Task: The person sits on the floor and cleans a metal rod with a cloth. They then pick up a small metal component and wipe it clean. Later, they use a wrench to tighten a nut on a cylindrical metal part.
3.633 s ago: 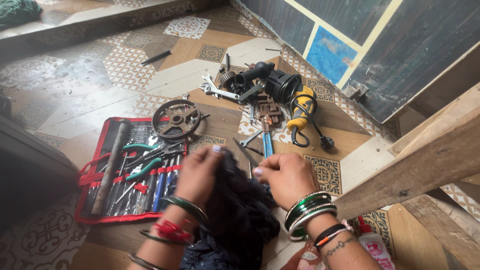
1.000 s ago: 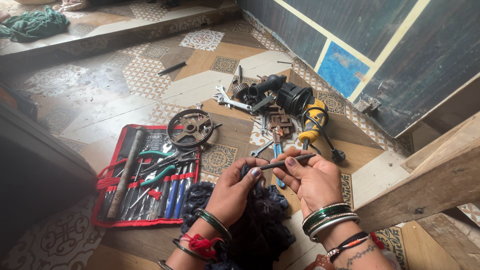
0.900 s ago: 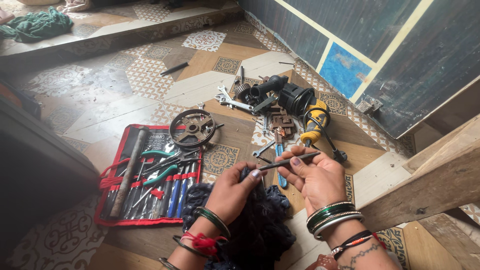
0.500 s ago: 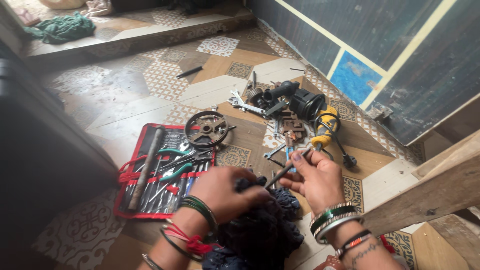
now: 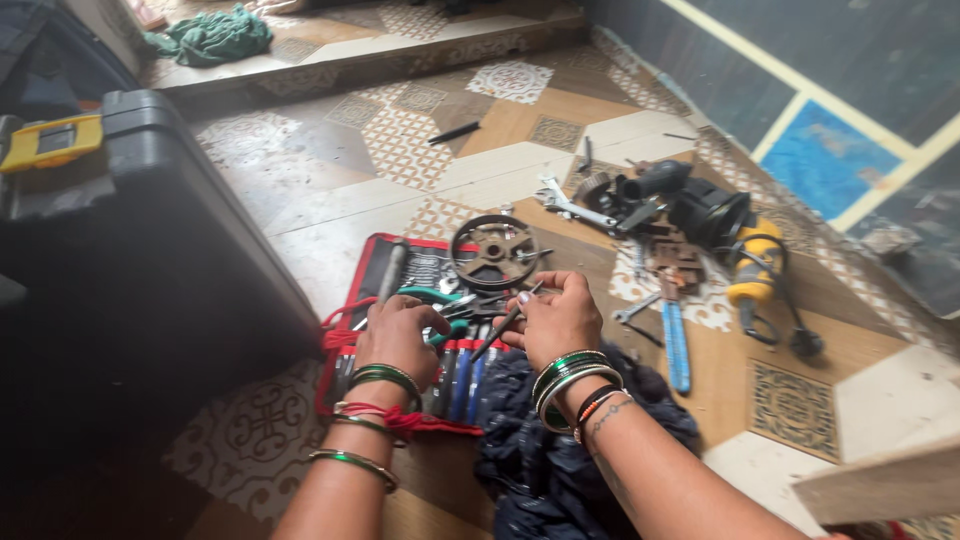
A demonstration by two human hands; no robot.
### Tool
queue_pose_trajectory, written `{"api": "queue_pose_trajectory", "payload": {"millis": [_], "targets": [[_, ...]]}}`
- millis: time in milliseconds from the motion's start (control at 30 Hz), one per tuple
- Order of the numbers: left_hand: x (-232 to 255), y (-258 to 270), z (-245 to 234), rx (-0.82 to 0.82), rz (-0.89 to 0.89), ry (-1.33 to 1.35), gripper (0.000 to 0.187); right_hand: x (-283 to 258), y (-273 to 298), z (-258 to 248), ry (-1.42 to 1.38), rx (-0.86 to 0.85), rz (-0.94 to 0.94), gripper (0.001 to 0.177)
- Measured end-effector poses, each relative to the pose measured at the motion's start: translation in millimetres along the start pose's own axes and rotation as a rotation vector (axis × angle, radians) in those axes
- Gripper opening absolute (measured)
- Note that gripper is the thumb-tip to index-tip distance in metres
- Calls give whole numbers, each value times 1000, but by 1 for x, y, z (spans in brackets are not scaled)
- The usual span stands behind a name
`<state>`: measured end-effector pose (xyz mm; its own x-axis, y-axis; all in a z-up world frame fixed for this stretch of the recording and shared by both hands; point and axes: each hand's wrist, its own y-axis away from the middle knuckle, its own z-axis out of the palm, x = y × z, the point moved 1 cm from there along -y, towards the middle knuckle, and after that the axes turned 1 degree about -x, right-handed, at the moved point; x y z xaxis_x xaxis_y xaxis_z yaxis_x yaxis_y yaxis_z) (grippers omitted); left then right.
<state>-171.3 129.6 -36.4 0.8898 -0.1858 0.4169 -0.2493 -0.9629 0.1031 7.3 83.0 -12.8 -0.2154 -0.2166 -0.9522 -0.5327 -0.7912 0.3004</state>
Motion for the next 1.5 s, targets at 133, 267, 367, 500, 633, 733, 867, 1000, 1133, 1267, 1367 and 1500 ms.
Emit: {"api": "queue_pose_trajectory", "payload": {"millis": [133,267,367,500,633,733,867,1000,1133,1267,1367,1500], "targets": [[-22,-6,1,-102,-113,-49,61,15,-6,28,168,48,-1,27],[-38,-8,-9,-157,-82,-78,100,25,-16,49,266,43,-28,24],[-35,-7,-20,-212,-137,-128,121,32,-21,60,342,72,-30,23],[-33,-11,-14,-92,-113,-153,119,38,-26,71,351,93,-73,20],[-56,-30,12,135,-86,-78,74,41,-26,73,395,111,-86,19],[-67,-42,21,155,-107,-37,69,43,-28,74,409,109,-95,20],[-65,-45,11,114,-119,-29,61,49,-32,77,372,105,-92,19],[-55,-44,-7,-53,-61,-147,90,52,-38,83,369,119,-109,19],[-54,-45,-5,4,-55,-145,72,52,-39,88,400,117,-112,19],[-76,-61,1,61,-70,45,43,55,-43,90,404,112,-110,20],[-85,-71,9,145,-114,145,32,60,-53,94,339,108,-101,20],[-85,-77,16,202,-98,107,25,62,-65,102,372,92,-133,21]]}}
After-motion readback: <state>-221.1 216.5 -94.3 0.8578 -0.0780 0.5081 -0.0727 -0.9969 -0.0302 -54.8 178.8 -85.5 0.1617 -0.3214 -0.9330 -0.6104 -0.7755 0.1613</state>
